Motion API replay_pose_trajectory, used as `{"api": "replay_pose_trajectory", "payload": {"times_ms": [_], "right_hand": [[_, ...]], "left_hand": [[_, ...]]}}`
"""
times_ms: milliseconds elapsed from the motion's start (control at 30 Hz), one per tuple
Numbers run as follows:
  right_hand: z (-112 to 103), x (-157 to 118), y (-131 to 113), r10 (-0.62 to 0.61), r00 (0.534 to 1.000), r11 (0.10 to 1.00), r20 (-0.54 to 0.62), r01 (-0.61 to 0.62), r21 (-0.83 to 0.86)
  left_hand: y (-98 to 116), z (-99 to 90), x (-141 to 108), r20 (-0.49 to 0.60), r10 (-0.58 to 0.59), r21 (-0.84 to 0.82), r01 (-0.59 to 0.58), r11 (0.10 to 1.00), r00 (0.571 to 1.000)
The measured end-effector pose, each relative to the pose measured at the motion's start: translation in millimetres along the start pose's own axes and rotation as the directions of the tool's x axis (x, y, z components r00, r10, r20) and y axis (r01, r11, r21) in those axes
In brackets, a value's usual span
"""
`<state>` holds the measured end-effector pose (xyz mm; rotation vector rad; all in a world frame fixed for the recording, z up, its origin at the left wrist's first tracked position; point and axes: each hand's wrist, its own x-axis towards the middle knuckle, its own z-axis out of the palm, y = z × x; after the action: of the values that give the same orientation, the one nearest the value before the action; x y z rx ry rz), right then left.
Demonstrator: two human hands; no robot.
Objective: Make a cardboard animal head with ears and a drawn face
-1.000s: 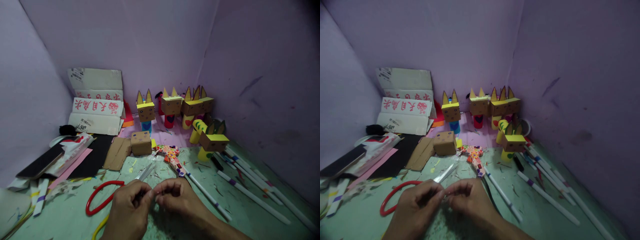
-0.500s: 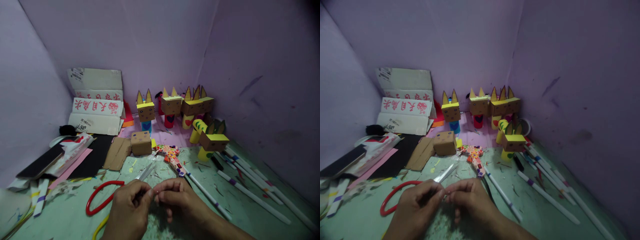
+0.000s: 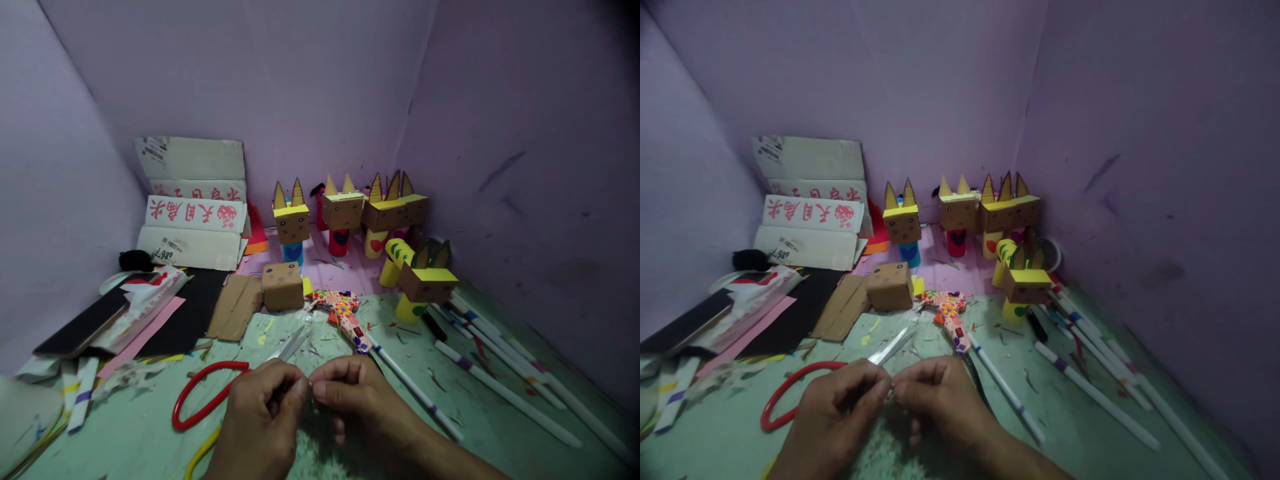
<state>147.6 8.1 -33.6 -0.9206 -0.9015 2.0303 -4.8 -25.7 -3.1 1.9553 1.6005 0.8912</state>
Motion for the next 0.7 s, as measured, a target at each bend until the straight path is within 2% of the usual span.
{"api": "replay_pose_trajectory", "payload": {"times_ms": [133,367,500,600,700], "right_hand": [[0.0,-0.2,-0.1,0.004,1.000,1.000,0.006,-0.004,-0.008],[3.2,-0.4,-3.3,-0.007,0.999,0.999,-0.047,0.005,-0.038],[5.0,-0.2,-4.9,-0.013,0.996,0.999,-0.089,0.009,-0.053],[7.1,-0.9,-6.8,-0.024,0.988,0.999,-0.151,0.017,-0.049],[7.7,-0.8,-9.1,-0.047,0.977,0.999,-0.207,0.042,-0.029]], "left_hand": [[2.1,-1.1,-0.1,-0.012,0.006,-0.007,-0.006,1.000,1.000],[11.3,0.8,0.5,-0.026,-0.068,-0.021,0.068,0.997,0.997],[9.3,-13.1,4.2,-0.056,-0.130,0.021,0.131,0.991,0.990],[-1.6,-35.0,5.4,0.028,-0.220,0.224,0.209,0.952,0.975],[-15.6,-51.1,1.7,0.144,-0.298,0.527,0.182,0.830,0.944]]}}
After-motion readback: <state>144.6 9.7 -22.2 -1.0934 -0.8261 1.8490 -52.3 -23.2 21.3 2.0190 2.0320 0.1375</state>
